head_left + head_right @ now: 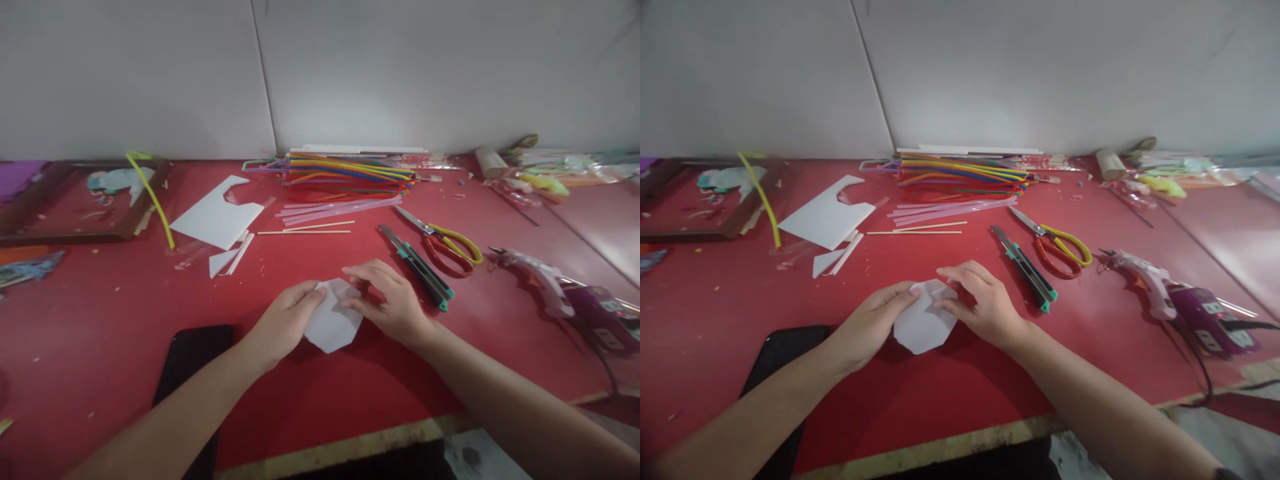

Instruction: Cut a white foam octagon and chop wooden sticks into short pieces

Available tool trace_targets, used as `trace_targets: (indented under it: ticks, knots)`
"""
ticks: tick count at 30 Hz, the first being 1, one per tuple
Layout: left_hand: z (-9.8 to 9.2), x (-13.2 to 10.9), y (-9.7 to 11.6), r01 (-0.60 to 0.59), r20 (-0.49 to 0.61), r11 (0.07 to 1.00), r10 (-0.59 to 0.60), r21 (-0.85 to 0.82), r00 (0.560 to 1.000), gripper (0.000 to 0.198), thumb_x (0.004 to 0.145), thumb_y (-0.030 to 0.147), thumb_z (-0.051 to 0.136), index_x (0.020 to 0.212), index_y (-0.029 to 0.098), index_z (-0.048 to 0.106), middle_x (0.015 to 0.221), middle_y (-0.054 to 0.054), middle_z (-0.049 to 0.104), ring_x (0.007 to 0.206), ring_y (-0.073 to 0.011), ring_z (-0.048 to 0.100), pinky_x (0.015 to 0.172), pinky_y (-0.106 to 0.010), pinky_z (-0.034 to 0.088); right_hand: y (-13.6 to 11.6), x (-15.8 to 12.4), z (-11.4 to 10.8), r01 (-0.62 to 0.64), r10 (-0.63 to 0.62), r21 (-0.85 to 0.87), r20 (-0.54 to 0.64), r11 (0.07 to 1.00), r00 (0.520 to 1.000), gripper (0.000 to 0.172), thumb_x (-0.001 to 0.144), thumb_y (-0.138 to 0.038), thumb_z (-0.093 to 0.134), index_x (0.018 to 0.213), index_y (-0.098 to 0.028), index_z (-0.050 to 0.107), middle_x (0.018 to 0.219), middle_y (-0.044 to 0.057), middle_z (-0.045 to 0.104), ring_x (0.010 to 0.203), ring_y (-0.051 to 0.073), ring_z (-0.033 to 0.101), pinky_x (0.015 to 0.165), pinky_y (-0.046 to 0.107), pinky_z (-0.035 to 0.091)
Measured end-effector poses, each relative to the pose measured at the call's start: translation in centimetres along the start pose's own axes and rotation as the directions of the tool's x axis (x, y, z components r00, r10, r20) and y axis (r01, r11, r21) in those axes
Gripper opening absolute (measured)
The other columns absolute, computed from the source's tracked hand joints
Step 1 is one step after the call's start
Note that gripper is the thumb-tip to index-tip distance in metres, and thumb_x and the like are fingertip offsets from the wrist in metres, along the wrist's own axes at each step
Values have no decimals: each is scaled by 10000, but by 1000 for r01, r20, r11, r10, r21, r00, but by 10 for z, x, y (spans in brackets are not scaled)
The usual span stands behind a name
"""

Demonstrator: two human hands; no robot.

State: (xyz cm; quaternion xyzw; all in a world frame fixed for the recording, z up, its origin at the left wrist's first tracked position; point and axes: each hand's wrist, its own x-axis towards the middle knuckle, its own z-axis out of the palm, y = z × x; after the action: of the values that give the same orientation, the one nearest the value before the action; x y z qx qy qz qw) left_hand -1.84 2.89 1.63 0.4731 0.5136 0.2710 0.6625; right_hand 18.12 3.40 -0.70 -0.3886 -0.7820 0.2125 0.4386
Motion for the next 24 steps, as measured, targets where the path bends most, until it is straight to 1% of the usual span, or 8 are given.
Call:
trace_targets:
  ticks: [2,5,8,10,13,16,20,24]
  knots:
    - [-1,1,-1,3,-3,1000,-3,1,1000,341,877,511,518,867,197,650,760,-17,629,706,-172,574,647,-288,419,1,1,1,-24,24,20,8,1000,1000,310,829,-290,711,1133,-263,652,904,43,651,776,175,625,704,321,552]
    - [-3,1,-2,-8,14,1000,8,-7,1000,250,875,424,522,860,200,633,767,-9,613,718,-170,567,661,-286,419,0,1,1,-6,7,23,-12,1000,1000,167,875,-190,643,1012,-261,706,902,44,655,801,165,637,715,306,545]
    - [-4,2,-2,6,79,999,-2,-46,997,203,873,362,502,873,193,614,786,-11,604,735,-173,566,663,-285,419,0,1,0,32,-32,12,-13,999,999,175,892,-135,600,957,-252,712,892,44,648,797,156,634,698,294,542]
    - [-4,2,-1,-5,126,999,9,-36,992,250,892,406,492,869,185,606,792,-12,596,732,-166,556,657,-279,415,-1,0,0,76,-76,11,25,997,997,187,904,-116,567,942,-233,708,885,47,637,799,151,625,697,288,540]
    - [-4,2,0,-71,209,995,56,64,976,358,907,509,486,827,176,593,746,5,561,683,-138,517,631,-258,403,-3,-1,-1,155,-157,31,86,987,984,175,909,-111,553,923,-200,703,874,53,613,799,148,602,699,285,532]
    - [-5,2,1,-143,259,972,92,184,961,387,928,515,446,813,175,589,720,10,549,662,-134,503,605,-248,394,-6,-2,-1,211,-209,-2,99,978,973,133,905,-147,584,920,-199,705,856,47,612,801,157,577,720,304,519]
    - [-4,2,1,-190,220,924,120,332,968,374,942,475,408,784,178,571,704,11,538,644,-134,497,579,-242,379,-9,-1,0,254,-243,-73,126,965,962,157,919,-145,555,889,-178,705,822,49,617,778,161,561,729,306,502]
    - [-2,3,0,-189,195,897,118,400,974,386,944,478,380,781,181,564,689,12,529,617,-132,487,557,-241,364,-10,0,0,296,-282,-121,116,948,952,186,928,-137,529,859,-156,701,788,51,603,740,158,542,694,299,490]
